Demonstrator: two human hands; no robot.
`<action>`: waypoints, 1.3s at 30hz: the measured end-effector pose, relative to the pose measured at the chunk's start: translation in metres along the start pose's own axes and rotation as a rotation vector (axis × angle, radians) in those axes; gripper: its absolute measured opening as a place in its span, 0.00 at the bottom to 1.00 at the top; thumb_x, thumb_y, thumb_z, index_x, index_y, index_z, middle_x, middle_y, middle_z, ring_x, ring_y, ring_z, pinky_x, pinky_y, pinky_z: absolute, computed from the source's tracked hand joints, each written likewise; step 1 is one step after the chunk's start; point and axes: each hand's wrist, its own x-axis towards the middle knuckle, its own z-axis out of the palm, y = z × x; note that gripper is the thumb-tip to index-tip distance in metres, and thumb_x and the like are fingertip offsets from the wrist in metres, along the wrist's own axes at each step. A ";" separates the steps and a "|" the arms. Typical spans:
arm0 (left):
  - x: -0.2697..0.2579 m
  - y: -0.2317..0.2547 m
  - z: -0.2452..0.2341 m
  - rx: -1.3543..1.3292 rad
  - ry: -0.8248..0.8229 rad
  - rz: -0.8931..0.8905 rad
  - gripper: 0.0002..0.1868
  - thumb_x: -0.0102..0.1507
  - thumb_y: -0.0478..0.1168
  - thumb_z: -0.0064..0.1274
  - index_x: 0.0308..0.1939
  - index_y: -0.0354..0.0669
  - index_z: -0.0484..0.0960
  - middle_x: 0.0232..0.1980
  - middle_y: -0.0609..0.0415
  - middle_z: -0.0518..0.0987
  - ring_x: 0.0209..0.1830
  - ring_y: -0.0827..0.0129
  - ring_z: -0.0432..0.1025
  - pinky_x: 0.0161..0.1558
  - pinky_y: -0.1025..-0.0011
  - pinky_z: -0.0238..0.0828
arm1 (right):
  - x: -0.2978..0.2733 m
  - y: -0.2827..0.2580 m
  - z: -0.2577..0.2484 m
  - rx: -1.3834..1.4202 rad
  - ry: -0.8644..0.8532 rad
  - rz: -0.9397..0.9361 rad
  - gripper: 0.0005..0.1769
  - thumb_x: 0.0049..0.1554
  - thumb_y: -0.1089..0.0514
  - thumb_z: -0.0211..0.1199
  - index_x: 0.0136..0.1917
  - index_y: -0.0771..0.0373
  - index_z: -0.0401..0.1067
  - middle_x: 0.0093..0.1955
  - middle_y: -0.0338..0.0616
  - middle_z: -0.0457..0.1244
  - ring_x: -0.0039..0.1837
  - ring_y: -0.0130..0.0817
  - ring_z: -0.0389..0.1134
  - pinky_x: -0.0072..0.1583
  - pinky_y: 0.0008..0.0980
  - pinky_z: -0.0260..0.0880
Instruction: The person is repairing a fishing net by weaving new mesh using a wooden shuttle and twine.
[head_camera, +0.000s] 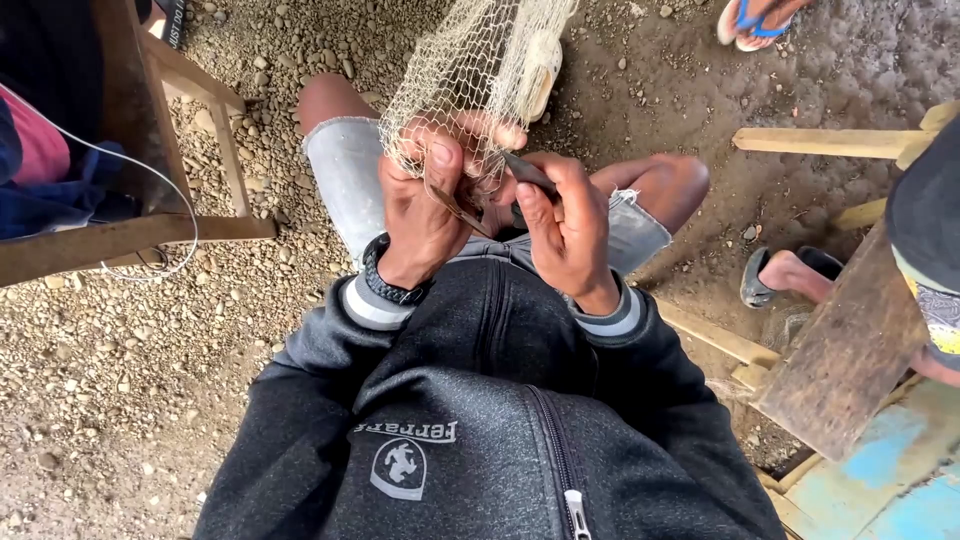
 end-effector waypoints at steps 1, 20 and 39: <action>-0.001 -0.008 -0.018 0.002 -0.031 0.007 0.11 0.69 0.33 0.49 0.34 0.30 0.72 0.22 0.37 0.72 0.16 0.57 0.72 0.20 0.56 0.76 | -0.001 0.001 0.000 0.003 0.000 0.009 0.10 0.68 0.65 0.50 0.59 0.70 0.68 0.41 0.49 0.70 0.33 0.32 0.62 0.36 0.28 0.60; 0.028 -0.005 -0.053 0.237 -0.214 0.170 0.11 0.71 0.40 0.50 0.34 0.39 0.73 0.41 0.30 0.80 0.34 0.56 0.80 0.34 0.59 0.82 | -0.033 0.009 -0.039 -0.312 0.228 -0.192 0.12 0.69 0.61 0.52 0.49 0.74 0.67 0.39 0.51 0.67 0.42 0.43 0.69 0.62 0.41 0.65; 0.071 0.068 -0.083 0.172 0.106 -0.059 0.15 0.68 0.55 0.50 0.40 0.48 0.72 0.45 0.39 0.86 0.27 0.64 0.82 0.22 0.82 0.78 | -0.237 0.156 -0.049 -1.249 0.000 0.461 0.40 0.56 0.39 0.65 0.75 0.61 0.65 0.63 0.52 0.59 0.61 0.54 0.63 0.51 0.53 0.66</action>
